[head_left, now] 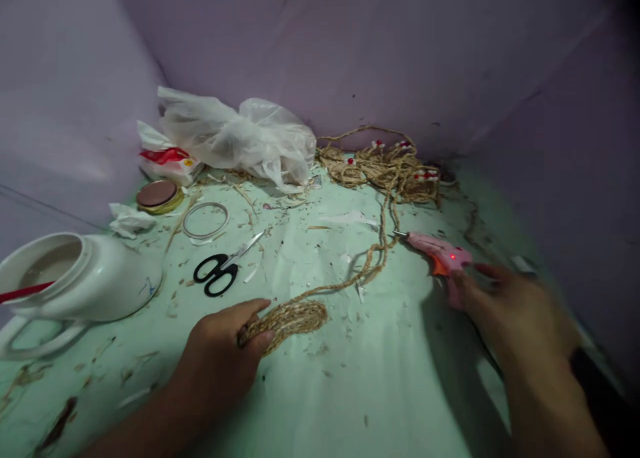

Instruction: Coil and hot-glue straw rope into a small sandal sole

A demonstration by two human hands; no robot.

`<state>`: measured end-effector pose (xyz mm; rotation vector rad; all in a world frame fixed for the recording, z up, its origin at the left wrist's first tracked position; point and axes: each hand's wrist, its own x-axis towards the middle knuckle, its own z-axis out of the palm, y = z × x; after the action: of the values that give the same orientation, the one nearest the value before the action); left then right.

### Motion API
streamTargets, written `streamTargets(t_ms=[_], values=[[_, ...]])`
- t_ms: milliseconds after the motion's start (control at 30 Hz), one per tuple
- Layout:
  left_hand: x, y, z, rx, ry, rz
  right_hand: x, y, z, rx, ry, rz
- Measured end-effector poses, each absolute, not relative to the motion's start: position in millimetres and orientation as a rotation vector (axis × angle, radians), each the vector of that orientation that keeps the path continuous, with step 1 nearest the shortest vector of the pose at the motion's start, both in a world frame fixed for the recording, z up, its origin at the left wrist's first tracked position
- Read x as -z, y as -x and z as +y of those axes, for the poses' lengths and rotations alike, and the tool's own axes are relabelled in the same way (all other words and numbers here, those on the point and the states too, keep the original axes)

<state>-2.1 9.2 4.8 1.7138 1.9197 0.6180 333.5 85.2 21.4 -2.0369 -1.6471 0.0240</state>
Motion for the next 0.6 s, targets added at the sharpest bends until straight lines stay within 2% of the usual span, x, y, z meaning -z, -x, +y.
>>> streamTargets(t_ms=[67, 133, 167, 233, 300, 433, 600], values=[[-5, 1, 9, -0.532, -1.726, 1.892, -28, -313, 76, 0.213, 2.199, -1.605], [-6, 2, 9, -0.395, -1.72, 1.821, -28, -282, 65, -0.1, 1.856, -1.724], [-8, 3, 8, -0.33, -1.723, 1.796, -26, -266, 58, -0.36, 1.679, -1.88], [-12, 5, 7, -0.255, -1.798, 1.826, -19, -240, 46, -0.721, 1.501, -2.05], [-15, 6, 4, -0.314, -1.993, 1.905, -14, -225, 38, -0.677, 1.465, -2.047], [-16, 1, -7, -0.497, -2.304, 1.921, -17, -223, 48, -0.331, 1.25, -2.156], [-12, -8, -6, -0.353, -2.2, 1.944, -17, -210, 76, -0.476, 0.922, -2.41]])
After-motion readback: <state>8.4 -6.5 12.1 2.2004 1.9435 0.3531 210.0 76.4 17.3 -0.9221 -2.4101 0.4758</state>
